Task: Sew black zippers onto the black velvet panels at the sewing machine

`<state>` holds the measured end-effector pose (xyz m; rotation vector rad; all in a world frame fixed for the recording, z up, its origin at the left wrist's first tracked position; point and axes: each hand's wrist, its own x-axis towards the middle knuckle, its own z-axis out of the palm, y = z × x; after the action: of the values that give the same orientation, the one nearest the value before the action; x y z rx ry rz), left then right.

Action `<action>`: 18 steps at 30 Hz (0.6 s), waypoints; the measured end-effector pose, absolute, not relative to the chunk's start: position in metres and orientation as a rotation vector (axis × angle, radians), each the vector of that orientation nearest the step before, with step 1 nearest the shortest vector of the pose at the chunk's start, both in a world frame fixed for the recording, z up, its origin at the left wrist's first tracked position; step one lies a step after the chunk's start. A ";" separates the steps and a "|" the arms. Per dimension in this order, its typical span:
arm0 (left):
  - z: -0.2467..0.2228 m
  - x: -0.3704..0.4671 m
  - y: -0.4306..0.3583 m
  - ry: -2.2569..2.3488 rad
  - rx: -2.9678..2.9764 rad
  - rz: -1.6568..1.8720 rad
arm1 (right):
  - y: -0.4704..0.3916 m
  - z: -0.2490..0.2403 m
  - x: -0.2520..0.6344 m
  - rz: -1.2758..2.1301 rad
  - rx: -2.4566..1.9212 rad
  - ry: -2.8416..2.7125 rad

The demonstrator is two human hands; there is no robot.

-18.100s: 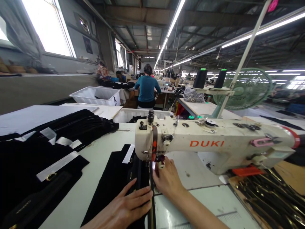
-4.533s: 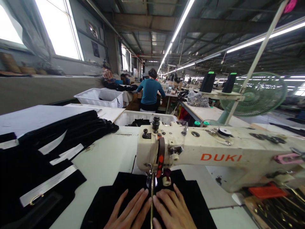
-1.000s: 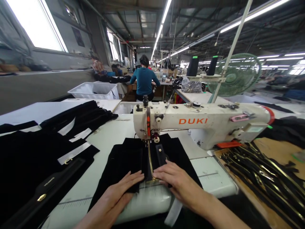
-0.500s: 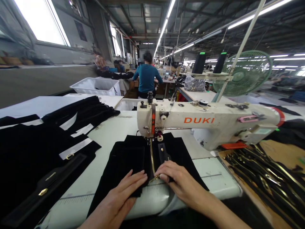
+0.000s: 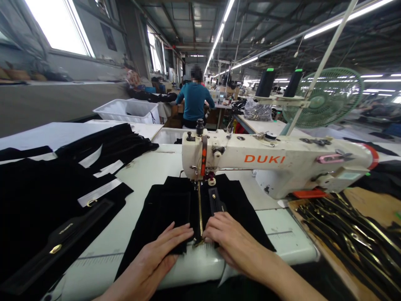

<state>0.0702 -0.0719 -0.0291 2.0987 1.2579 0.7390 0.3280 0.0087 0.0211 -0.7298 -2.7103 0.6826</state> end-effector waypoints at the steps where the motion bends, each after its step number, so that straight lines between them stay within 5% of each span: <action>1: -0.031 0.070 -0.072 1.266 2.128 0.697 | 0.007 0.020 0.327 0.620 -0.697 -2.778; 18: -0.037 0.068 -0.073 1.249 2.164 0.675 | -0.011 -0.010 0.342 0.731 -0.685 -2.507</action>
<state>0.0675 -0.0734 -0.0368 2.1638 1.2489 0.6751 0.3418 -0.0109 -0.0104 -0.6847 -2.5068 0.7314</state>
